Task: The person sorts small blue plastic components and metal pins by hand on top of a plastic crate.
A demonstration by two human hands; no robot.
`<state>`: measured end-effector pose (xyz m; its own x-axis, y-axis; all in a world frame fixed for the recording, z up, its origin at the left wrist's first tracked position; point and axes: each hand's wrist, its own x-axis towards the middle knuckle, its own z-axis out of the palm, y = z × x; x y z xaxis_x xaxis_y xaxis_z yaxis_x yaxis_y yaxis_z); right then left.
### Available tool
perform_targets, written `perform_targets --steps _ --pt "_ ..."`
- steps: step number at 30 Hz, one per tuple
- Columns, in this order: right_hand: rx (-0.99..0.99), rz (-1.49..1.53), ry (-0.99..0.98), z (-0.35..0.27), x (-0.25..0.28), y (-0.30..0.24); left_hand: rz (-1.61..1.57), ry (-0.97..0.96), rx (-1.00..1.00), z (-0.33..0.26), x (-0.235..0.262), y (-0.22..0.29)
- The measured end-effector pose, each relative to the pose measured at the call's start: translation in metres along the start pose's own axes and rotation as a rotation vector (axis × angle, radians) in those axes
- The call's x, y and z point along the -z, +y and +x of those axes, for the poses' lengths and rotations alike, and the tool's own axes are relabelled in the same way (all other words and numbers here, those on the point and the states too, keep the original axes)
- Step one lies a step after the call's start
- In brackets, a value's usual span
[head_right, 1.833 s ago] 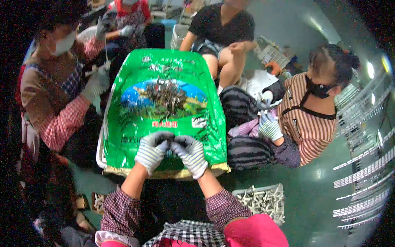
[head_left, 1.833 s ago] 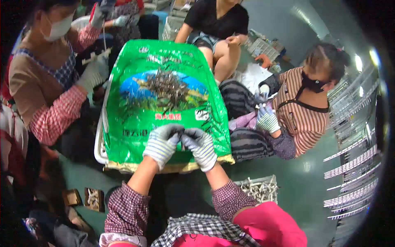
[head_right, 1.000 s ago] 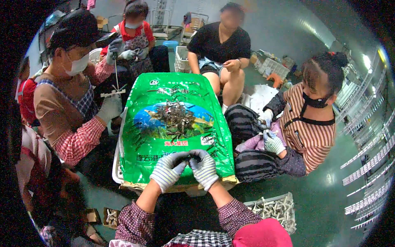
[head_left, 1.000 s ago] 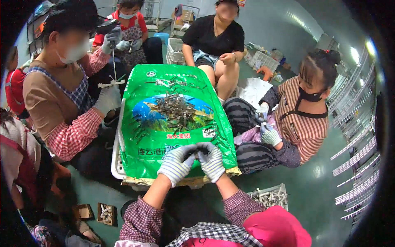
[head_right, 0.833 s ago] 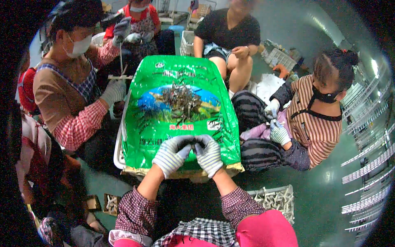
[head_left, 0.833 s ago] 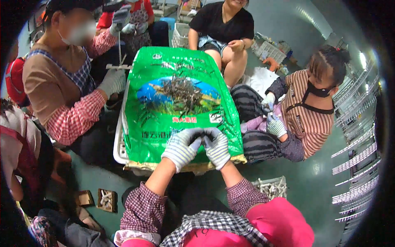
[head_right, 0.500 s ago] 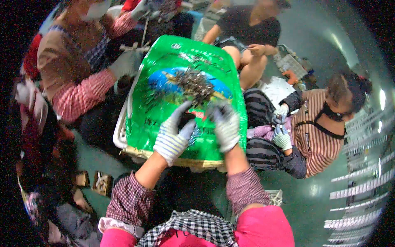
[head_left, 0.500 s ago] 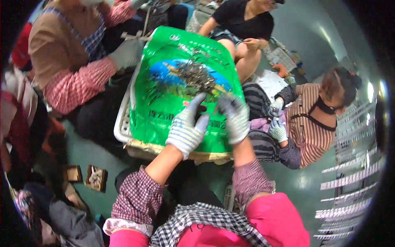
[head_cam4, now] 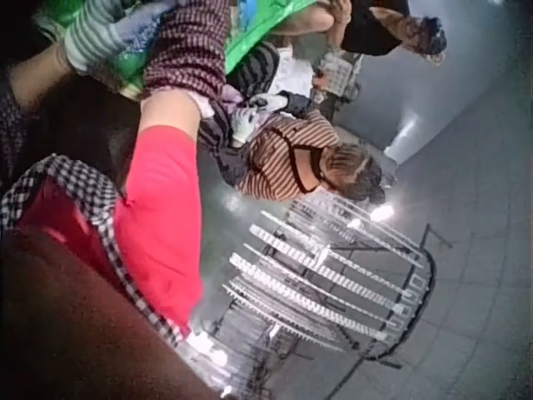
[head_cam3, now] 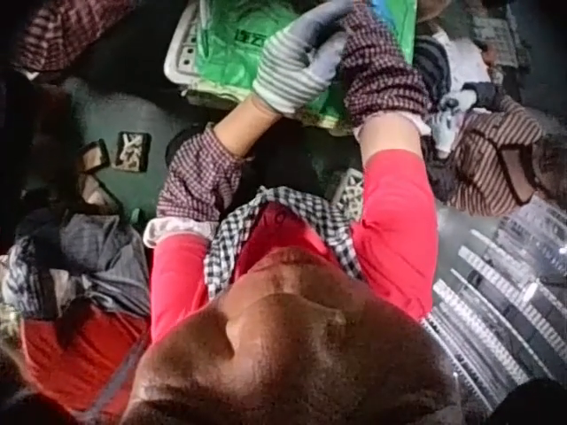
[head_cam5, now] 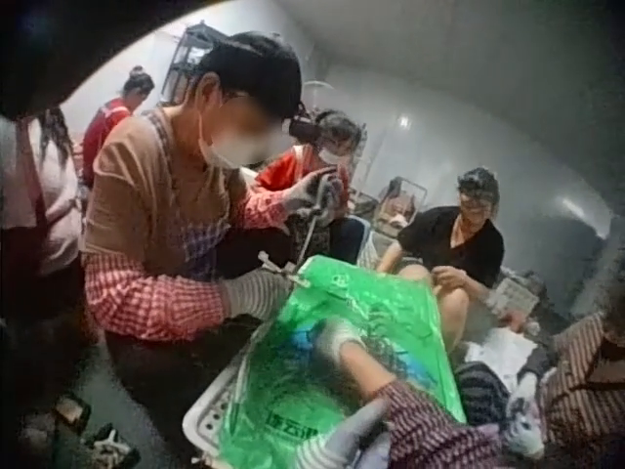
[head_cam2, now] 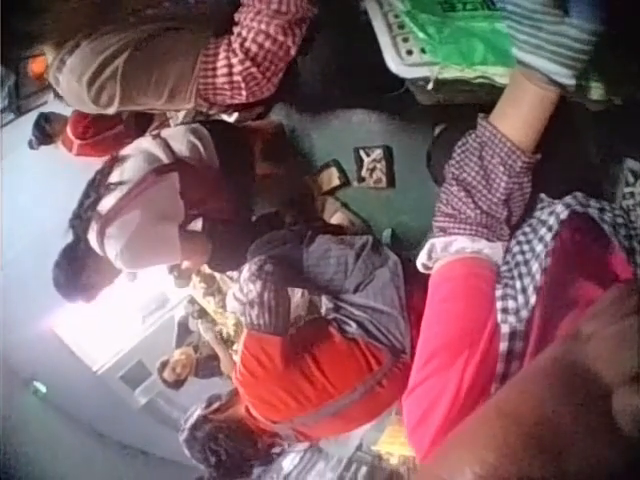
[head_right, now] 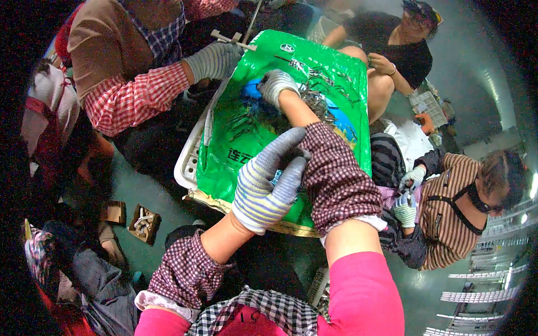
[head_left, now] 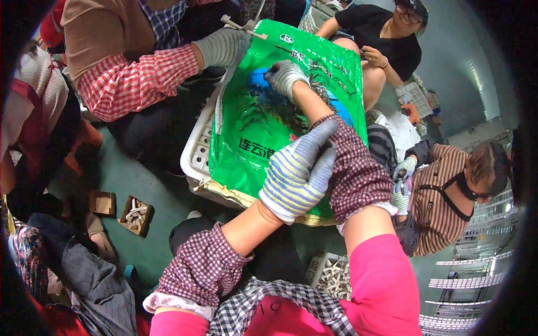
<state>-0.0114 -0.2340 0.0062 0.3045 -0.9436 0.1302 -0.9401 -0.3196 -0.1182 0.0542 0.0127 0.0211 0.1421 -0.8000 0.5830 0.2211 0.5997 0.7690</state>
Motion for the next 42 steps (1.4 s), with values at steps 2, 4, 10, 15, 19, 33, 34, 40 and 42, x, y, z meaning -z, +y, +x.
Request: perform_targets --steps 2,4,10,15,19,33,34,40,42 --pt "-0.040 -0.021 -0.110 0.013 -0.006 0.001 0.039 -0.054 -0.009 0.002 0.002 0.003" --pt "-0.057 -0.047 -0.131 0.016 -0.011 -0.003 0.059 -0.053 -0.030 0.004 -0.001 0.003" --pt "-0.037 0.088 -0.114 0.017 0.011 0.012 0.049 -0.094 -0.035 0.001 -0.009 0.002" --pt "-0.114 0.713 0.250 0.009 0.055 0.096 0.184 -0.225 -0.152 -0.006 -0.016 0.002" --pt "-0.050 0.474 0.133 0.000 0.052 0.111 0.278 -0.254 -0.201 -0.012 -0.022 -0.010" --pt "-0.127 -0.053 0.078 -0.027 0.044 0.084 0.324 -0.310 -0.100 -0.010 -0.023 -0.021" --pt "-0.136 0.068 0.213 -0.038 0.045 0.086 0.332 -0.314 -0.094 -0.010 -0.022 -0.021" --pt "-0.498 1.340 0.194 -0.091 0.054 0.097 0.245 -0.313 -0.056 -0.009 -0.030 -0.024" --pt "-0.398 1.598 0.180 -0.118 0.071 0.100 0.088 -0.331 0.272 -0.009 -0.038 -0.029"
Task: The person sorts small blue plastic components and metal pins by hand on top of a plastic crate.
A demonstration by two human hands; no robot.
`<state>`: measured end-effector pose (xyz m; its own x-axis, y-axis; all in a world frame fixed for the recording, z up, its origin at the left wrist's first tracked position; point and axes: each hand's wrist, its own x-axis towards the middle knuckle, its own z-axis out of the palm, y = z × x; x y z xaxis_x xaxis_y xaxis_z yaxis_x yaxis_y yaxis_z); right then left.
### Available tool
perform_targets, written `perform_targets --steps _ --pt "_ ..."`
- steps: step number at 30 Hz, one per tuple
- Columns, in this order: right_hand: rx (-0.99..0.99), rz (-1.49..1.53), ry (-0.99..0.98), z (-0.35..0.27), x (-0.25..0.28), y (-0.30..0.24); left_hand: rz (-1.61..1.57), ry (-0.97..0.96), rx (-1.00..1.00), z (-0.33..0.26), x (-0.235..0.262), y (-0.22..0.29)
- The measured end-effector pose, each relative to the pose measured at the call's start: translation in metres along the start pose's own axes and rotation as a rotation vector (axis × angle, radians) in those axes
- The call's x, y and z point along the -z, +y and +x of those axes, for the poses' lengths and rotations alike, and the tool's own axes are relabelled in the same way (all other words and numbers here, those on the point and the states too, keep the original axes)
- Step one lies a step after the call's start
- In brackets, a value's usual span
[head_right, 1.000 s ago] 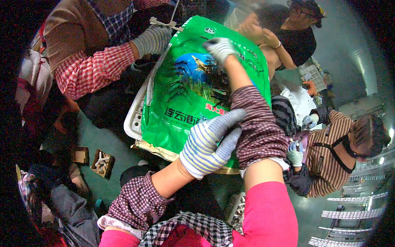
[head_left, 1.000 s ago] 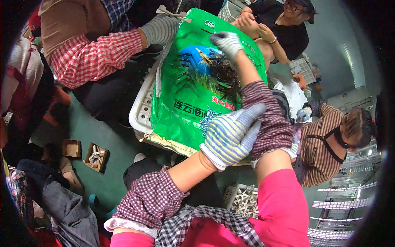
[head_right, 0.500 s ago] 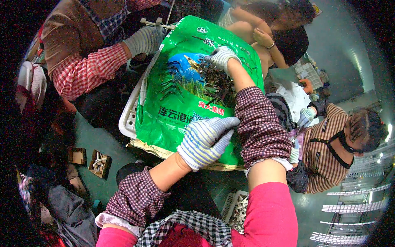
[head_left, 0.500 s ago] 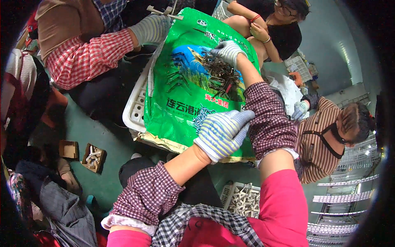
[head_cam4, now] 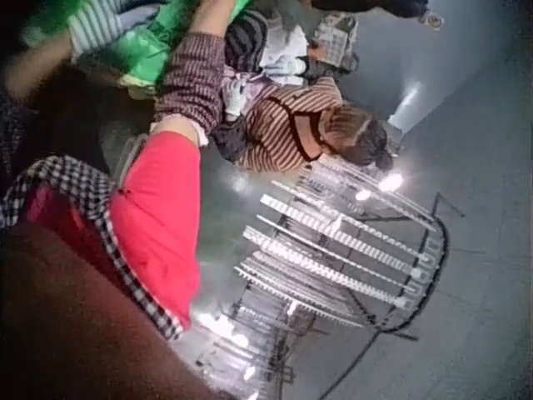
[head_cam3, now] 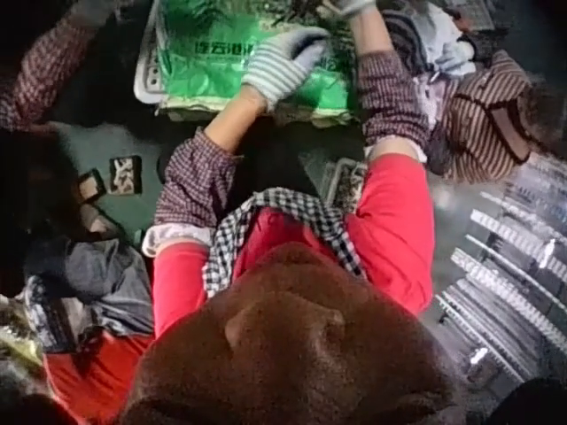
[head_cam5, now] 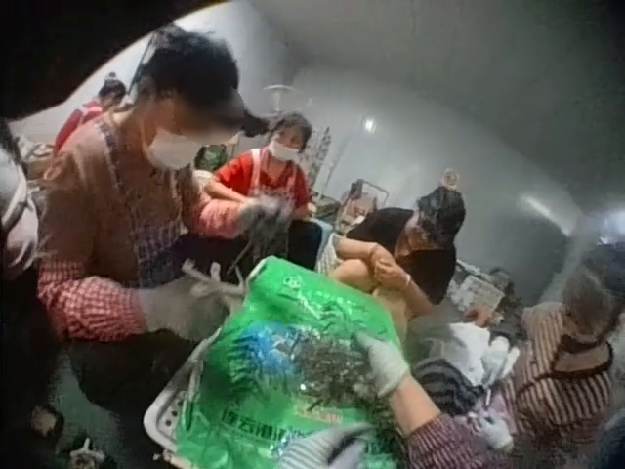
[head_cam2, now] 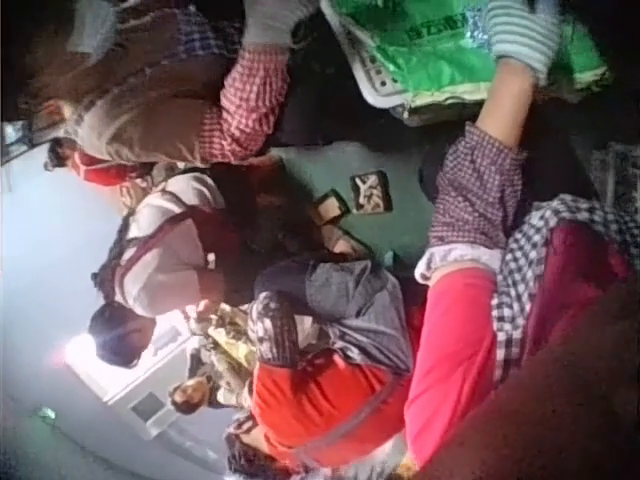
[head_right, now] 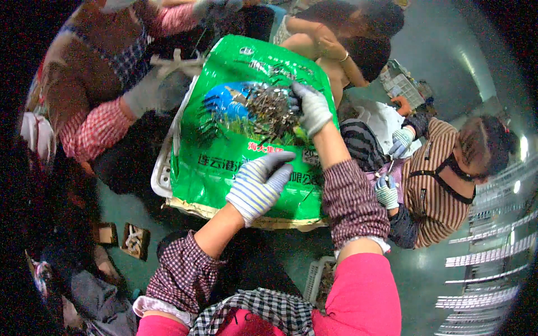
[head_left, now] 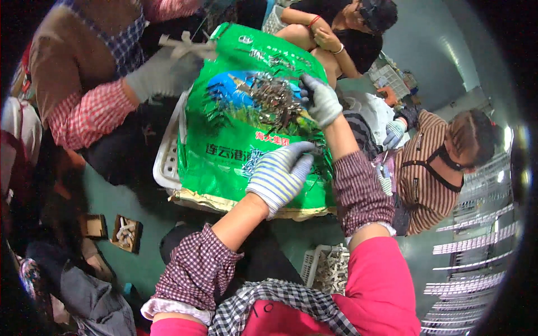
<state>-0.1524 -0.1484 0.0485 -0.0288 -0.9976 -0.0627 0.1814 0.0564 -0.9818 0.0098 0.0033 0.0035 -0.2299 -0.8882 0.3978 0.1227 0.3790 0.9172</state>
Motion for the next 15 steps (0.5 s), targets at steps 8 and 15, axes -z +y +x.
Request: perform_targets --steps 8,15 --pt "0.452 -0.509 -0.131 -0.193 0.023 0.017 -0.657 -0.204 0.655 -0.004 0.000 0.006" --pt "0.486 -0.392 0.026 -0.262 0.033 0.069 -0.391 -0.174 0.599 -0.056 -0.027 0.028"
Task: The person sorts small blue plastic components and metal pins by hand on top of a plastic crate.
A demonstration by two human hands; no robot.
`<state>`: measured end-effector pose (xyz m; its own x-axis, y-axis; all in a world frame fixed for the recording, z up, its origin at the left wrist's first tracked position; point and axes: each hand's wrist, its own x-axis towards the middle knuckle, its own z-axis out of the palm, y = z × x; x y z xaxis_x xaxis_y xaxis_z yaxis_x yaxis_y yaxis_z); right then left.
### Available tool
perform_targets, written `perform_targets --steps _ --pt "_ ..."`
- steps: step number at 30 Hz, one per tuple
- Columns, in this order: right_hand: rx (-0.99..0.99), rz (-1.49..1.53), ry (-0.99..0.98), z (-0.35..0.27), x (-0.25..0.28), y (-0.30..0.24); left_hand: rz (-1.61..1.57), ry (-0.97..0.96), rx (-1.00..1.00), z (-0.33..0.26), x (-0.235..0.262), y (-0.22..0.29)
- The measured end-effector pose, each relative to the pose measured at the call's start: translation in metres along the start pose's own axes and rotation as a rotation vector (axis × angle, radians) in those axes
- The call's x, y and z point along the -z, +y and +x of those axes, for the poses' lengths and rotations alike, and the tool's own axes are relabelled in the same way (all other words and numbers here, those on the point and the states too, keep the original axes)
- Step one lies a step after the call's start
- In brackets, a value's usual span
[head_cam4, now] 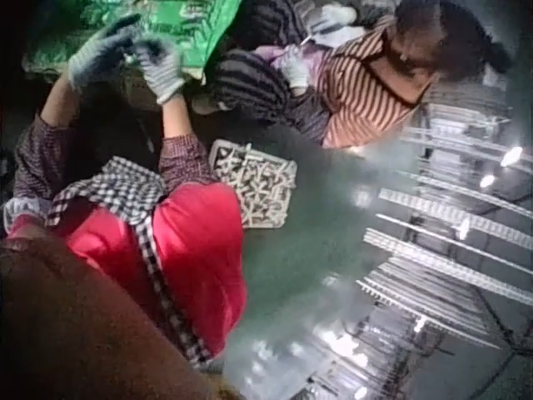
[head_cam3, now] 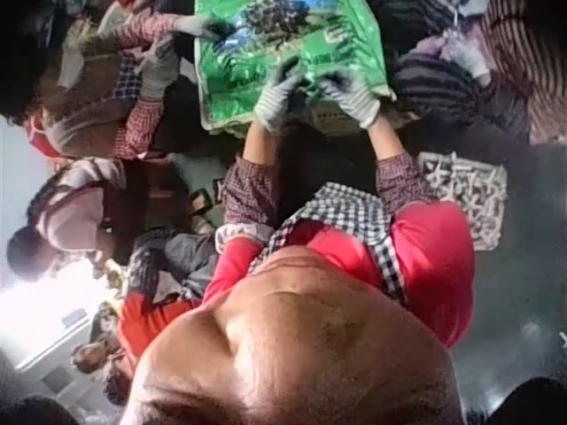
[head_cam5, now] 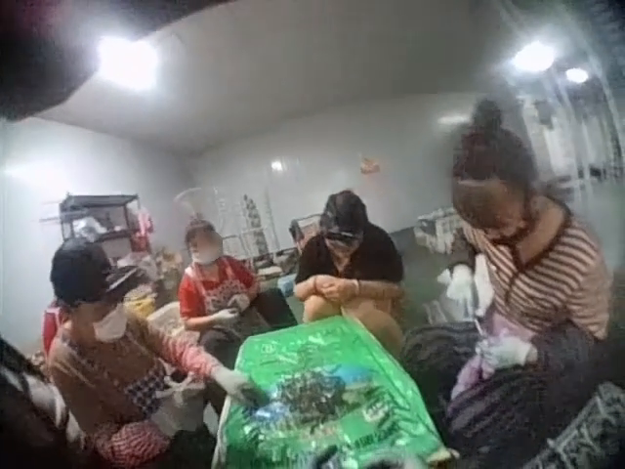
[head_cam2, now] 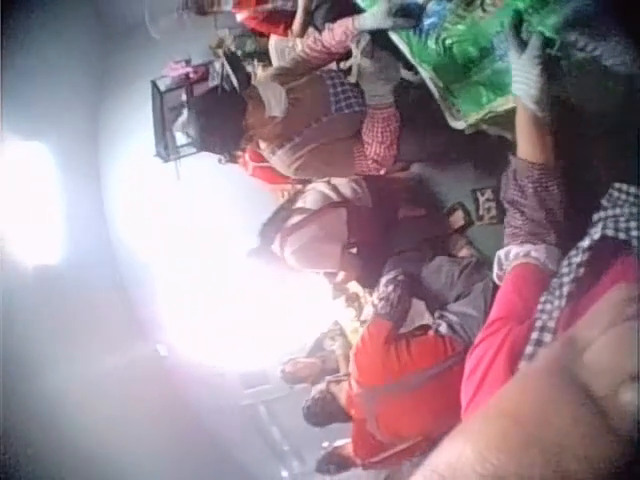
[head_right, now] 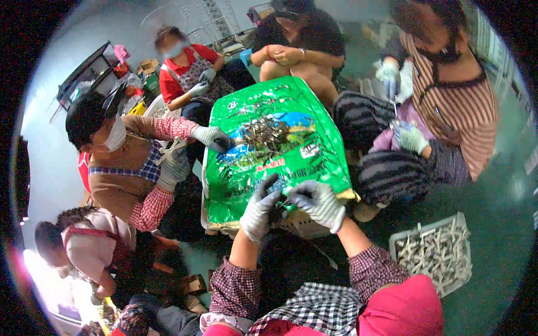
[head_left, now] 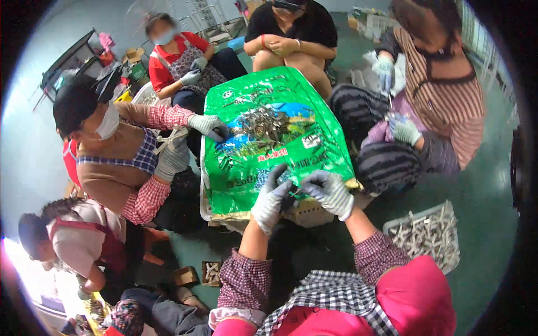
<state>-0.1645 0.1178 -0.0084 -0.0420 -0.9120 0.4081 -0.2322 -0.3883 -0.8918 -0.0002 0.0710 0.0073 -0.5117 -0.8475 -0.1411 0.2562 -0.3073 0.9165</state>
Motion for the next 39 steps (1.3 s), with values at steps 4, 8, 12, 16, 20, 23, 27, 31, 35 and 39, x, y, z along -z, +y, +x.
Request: perform_targets --steps 4,8,12,16,20,23,27,31,35,39 --pt "0.299 -0.093 -0.077 -0.013 -0.012 0.005 0.101 0.117 -0.045 -0.048 0.013 -0.005" --pt "-0.049 0.258 -0.123 -0.036 -0.021 -0.023 0.035 0.326 -0.304 -0.079 0.038 0.001" --pt "-0.046 0.297 -0.129 -0.058 -0.027 -0.036 -0.081 0.401 -0.352 -0.117 0.064 -0.021" --pt "-0.125 0.252 -0.139 -0.081 -0.023 -0.061 -0.010 0.359 -0.124 -0.141 0.044 -0.036" --pt "0.229 -0.002 0.101 -0.086 0.003 -0.063 -0.102 0.214 -0.337 -0.143 0.038 -0.040" --pt "0.118 0.254 0.247 -0.088 0.024 -0.063 -0.458 0.228 -0.400 -0.147 0.036 -0.033" --pt "0.042 0.599 0.368 -0.091 0.038 -0.061 -0.389 0.316 -0.434 -0.158 0.032 -0.037" --pt "0.016 0.615 0.302 -0.091 0.012 -0.071 -0.454 0.275 -0.443 -0.174 0.053 -0.055" --pt "-0.070 0.652 0.070 -0.087 -0.036 -0.097 -0.699 0.225 -0.388 -0.181 0.020 -0.045" --pt "-0.133 0.852 -0.034 -0.082 -0.093 -0.055 -0.716 -0.008 -0.394 -0.189 0.004 -0.044"
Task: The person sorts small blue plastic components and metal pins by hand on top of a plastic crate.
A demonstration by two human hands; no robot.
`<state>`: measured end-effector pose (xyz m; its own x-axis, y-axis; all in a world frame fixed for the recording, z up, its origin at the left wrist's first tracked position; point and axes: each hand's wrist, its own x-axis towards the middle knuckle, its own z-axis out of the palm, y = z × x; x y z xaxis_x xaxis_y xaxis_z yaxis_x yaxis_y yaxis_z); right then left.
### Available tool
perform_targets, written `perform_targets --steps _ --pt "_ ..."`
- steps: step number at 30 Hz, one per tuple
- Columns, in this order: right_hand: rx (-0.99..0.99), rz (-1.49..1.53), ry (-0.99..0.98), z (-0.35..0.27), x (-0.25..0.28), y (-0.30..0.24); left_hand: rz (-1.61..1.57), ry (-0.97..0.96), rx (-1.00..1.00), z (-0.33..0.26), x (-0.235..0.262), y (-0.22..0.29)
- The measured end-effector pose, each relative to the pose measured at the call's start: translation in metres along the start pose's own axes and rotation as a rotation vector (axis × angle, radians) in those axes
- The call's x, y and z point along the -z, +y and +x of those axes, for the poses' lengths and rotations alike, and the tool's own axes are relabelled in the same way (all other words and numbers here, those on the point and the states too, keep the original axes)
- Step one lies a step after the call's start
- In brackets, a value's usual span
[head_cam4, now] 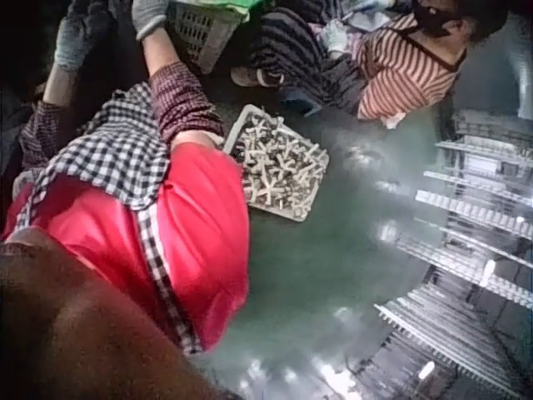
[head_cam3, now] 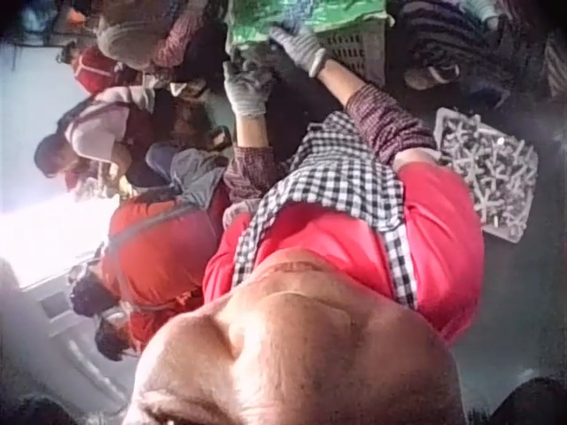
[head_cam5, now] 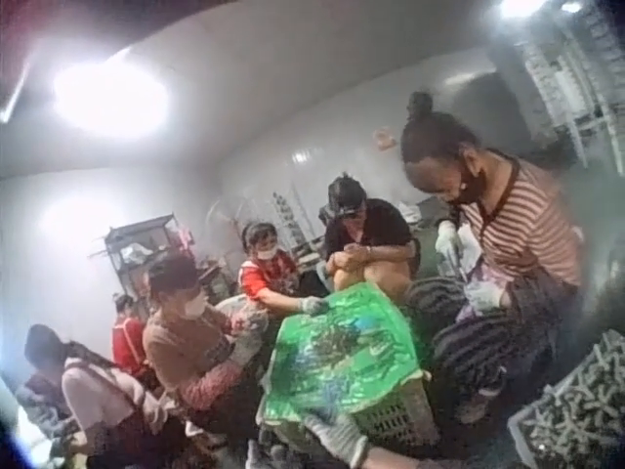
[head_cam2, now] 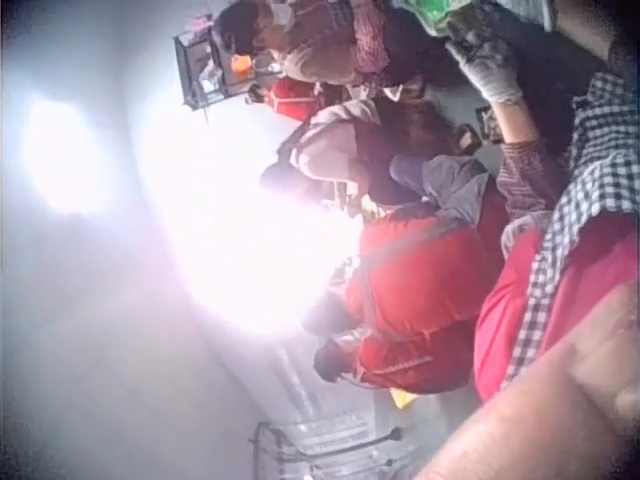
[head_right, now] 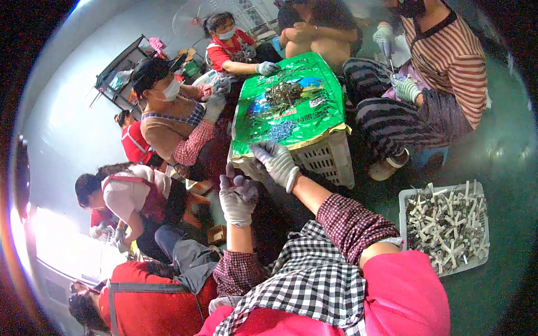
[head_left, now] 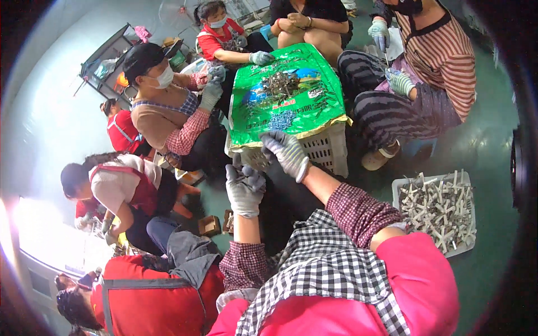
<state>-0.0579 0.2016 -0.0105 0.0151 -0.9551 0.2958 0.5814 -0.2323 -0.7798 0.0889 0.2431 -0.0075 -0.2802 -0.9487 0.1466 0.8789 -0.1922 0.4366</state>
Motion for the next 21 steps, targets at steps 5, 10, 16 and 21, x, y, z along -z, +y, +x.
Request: perform_targets --steps 5,10,16,21 --pt "-0.224 0.065 0.306 -0.003 0.039 0.033 0.220 -0.011 0.023 0.005 -0.014 -0.016" --pt "-0.203 0.059 0.328 0.014 0.052 0.038 0.224 -0.019 0.071 0.024 -0.013 -0.020" --pt "-0.250 0.024 0.285 0.021 0.055 0.058 0.336 0.144 0.115 0.042 0.000 -0.028" --pt "-0.218 -0.129 0.197 0.015 0.060 0.051 0.469 0.181 0.145 0.049 -0.006 -0.034"
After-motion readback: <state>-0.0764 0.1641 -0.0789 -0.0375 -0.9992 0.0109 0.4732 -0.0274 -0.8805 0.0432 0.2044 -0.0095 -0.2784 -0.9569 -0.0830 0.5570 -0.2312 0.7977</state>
